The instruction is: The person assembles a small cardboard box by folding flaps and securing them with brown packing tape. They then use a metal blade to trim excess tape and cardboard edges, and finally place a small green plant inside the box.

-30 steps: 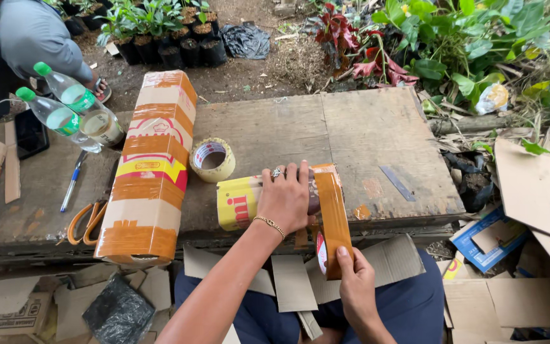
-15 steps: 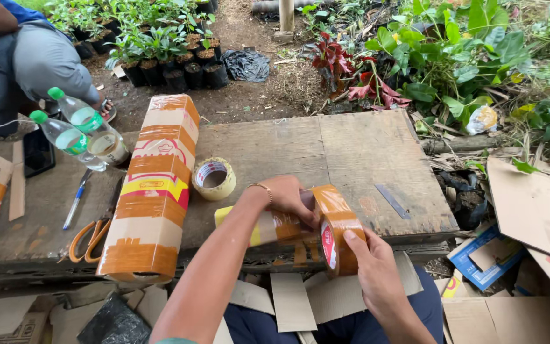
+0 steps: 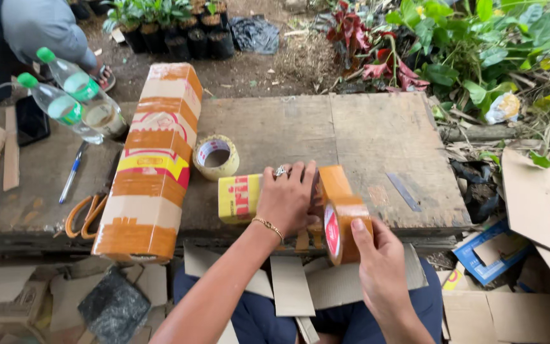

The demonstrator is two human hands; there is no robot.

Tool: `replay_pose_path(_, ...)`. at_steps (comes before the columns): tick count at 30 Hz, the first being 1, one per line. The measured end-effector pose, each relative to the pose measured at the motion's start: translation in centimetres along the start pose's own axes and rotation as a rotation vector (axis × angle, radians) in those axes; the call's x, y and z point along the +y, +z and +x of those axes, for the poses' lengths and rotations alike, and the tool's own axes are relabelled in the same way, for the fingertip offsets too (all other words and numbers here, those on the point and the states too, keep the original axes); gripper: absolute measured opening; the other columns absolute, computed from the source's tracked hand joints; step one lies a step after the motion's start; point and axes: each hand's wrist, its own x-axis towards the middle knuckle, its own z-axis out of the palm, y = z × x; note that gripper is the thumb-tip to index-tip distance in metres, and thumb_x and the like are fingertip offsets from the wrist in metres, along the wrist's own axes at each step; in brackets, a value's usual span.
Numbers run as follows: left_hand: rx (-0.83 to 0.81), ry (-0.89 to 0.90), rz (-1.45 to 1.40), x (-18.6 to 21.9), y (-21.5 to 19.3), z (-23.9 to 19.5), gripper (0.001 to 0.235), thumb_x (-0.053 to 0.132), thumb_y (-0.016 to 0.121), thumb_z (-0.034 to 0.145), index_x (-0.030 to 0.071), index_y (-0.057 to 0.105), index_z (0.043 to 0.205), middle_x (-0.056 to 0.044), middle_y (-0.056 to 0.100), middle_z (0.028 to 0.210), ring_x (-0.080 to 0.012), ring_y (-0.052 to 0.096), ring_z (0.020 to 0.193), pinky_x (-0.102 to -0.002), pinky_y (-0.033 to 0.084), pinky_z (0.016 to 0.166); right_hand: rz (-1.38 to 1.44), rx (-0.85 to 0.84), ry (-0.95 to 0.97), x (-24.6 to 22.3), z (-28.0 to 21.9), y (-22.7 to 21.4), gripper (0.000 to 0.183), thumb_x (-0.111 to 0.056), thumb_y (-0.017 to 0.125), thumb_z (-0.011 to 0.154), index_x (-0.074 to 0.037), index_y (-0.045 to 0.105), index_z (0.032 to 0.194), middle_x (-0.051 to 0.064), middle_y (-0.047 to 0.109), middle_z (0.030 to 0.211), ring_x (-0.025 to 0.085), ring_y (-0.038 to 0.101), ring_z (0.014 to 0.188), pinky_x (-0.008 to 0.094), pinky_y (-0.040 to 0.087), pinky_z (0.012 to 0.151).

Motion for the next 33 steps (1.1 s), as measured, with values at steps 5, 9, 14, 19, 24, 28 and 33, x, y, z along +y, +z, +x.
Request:
replay_pose_path(5,-0.032,-0.024,0.032,0.1,0.3,0.7,0.104,0.051,0.094,0.054,0.011,0.045,0.136,-0.01,0.06,0.118,-0.0291,0.06,0.113,-0.05,0.039,0.089,0.005,0.072,0.017,2.7,-1.0,-0.6,0.033,-0.02,0.061,0.102,0.008,0.067,0.117,0.007,0.072,0.102,0.009,0.063,0.087,0.025,0.051,0.078)
replay_pose_path(9,0.003,-0.027,0.036,-0.1,1.0,0.7,0.1,0.05,0.094,0.056,0.011,0.047,0.135,-0.009,0.062,0.116,-0.0278,0.063,0.109,-0.051,0.04,0.088,0.002,0.073,0.024,5.3,-1.5,-1.5,0.032,-0.02,0.061,0.1,0.007,0.068,0.116,0.006,0.072,0.099,0.008,0.063,0.085,0.025,0.051,0.076)
replay_pose_path(14,-0.067,-0.052,0.026,-0.2,0.5,1.2,0.098,0.048,0.094,0.058,0.01,0.047,0.135,-0.009,0.062,0.116,-0.0282,0.063,0.108,-0.05,0.041,0.089,-0.093,0.104,0.029,7.2,-0.9,-1.9,0.031,-0.02,0.061,0.101,0.006,0.07,0.114,0.007,0.072,0.096,0.009,0.063,0.081,0.027,0.052,0.073)
replay_pose_path(19,-0.227,-0.067,0.014,-0.1,-0.8,1.8,0.101,0.055,0.095,0.054,0.009,0.05,0.133,-0.011,0.063,0.118,-0.0299,0.064,0.11,-0.051,0.044,0.089,-0.093,0.134,0.023,6.6,-1.5,-1.7,0.031,-0.019,0.061,0.099,0.005,0.069,0.115,0.005,0.073,0.099,0.007,0.064,0.085,0.024,0.052,0.075)
replay_pose_path(24,-0.529,-0.065,-0.161,-2.0,-0.2,4.3,0.108,0.065,0.093,0.044,0.006,0.059,0.127,-0.015,0.068,0.124,-0.0351,0.067,0.114,-0.051,0.052,0.096,-0.148,0.095,0.031,2.8,-0.4,-1.4,0.034,-0.023,0.061,0.101,0.006,0.07,0.116,0.007,0.073,0.097,0.009,0.063,0.082,0.026,0.053,0.074)
replay_pose_path(28,-0.679,0.016,-0.318,-4.1,0.6,7.1,0.102,0.069,0.085,0.04,0.009,0.075,0.121,-0.013,0.078,0.122,-0.0297,0.074,0.111,-0.042,0.058,0.096,0.002,0.052,0.08,-0.2,0.8,0.4,0.038,-0.022,0.059,0.101,0.007,0.068,0.124,0.008,0.074,0.106,0.01,0.066,0.089,0.027,0.053,0.08)
replay_pose_path(33,-0.593,-0.023,-0.255,-5.1,0.6,8.3,0.122,0.064,0.096,0.044,0.015,0.049,0.146,-0.008,0.059,0.144,-0.0279,0.055,0.13,-0.057,0.036,0.108,0.028,-0.061,0.069,-3.2,2.2,2.5,0.041,-0.022,0.057,0.102,0.007,0.064,0.129,0.009,0.074,0.115,0.011,0.066,0.1,0.027,0.051,0.09)
